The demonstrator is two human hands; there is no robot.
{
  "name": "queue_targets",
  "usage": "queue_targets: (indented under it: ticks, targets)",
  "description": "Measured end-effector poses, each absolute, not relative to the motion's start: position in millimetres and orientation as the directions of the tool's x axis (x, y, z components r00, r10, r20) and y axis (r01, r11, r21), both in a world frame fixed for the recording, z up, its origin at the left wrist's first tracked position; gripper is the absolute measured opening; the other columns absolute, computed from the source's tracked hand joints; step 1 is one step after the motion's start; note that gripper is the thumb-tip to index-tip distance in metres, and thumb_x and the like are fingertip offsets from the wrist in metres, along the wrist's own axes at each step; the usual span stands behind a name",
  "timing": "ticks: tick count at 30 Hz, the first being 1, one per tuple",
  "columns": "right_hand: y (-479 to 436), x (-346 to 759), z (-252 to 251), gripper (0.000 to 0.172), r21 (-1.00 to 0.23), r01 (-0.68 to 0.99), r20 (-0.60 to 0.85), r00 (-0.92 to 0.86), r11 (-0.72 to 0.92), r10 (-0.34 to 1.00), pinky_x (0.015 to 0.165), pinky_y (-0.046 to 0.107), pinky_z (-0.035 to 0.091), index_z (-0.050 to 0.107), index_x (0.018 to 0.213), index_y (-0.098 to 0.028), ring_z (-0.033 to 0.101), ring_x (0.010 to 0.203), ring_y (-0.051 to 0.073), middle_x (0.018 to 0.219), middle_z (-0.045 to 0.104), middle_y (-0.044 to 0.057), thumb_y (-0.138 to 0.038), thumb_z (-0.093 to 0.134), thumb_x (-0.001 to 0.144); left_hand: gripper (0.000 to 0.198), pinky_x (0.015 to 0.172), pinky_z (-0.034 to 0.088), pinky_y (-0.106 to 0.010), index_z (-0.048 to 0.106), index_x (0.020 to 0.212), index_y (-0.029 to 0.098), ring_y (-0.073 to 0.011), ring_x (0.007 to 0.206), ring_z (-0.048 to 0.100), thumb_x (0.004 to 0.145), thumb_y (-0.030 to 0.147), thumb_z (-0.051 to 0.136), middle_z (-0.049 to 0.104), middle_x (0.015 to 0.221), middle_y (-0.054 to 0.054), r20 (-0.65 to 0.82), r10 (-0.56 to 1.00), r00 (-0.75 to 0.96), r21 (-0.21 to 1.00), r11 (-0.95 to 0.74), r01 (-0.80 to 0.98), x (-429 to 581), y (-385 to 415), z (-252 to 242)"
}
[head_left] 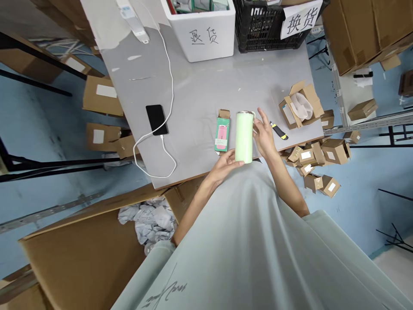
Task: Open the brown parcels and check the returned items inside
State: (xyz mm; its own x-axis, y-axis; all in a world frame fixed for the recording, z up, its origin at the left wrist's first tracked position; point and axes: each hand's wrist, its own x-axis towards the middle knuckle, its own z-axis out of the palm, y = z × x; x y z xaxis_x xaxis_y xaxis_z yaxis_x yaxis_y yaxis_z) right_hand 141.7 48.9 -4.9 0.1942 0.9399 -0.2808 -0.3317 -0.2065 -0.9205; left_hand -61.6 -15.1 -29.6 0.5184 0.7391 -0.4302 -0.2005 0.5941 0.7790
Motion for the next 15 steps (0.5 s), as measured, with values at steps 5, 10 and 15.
queue_targets:
  ticks: [5, 10, 15]
  targets:
    - [43, 144, -8, 0.086, -0.95, -0.229, -0.267, 0.249, -0.212, 0.931, 0.125, 0.049, 0.062, 0.064, 0.155, -0.036, 0.062, 0.158, 0.031, 0.162, 0.07, 0.009, -0.074, 0.095, 0.084, 0.083, 0.125, 0.057, -0.053, 0.061, 0.14, 0.023, -0.0353, 0.145, 0.072, 0.073, 0.051, 0.102, 0.073, 0.154, -0.017, -0.374, 0.866, 0.331, 0.919, 0.395, 0.006, -49, -21, -34]
    - [46, 148, -5, 0.089, -0.951, -0.211, -0.279, 0.275, -0.226, 0.92, 0.12, 0.047, 0.065, 0.066, 0.151, -0.034, 0.067, 0.151, 0.033, 0.153, 0.076, 0.01, -0.074, 0.098, 0.078, 0.087, 0.122, 0.058, -0.051, 0.061, 0.145, 0.026, -0.0316, 0.135, 0.074, 0.075, 0.056, 0.102, 0.066, 0.162, -0.015, -0.327, 0.9, 0.289, 0.945, 0.322, 0.067, -40, -23, -26]
    - [52, 167, 5, 0.082, -0.894, -0.339, -0.354, 0.132, -0.294, 0.926, 0.109, 0.048, 0.071, 0.068, 0.142, -0.034, 0.079, 0.134, 0.034, 0.125, 0.084, 0.005, -0.078, 0.096, 0.079, 0.082, 0.123, 0.059, -0.055, 0.075, 0.144, 0.023, -0.0392, 0.141, 0.076, 0.083, 0.071, 0.099, 0.079, 0.15, -0.017, -0.394, 0.733, 0.555, 0.802, 0.568, -0.181, -32, -8, -15]
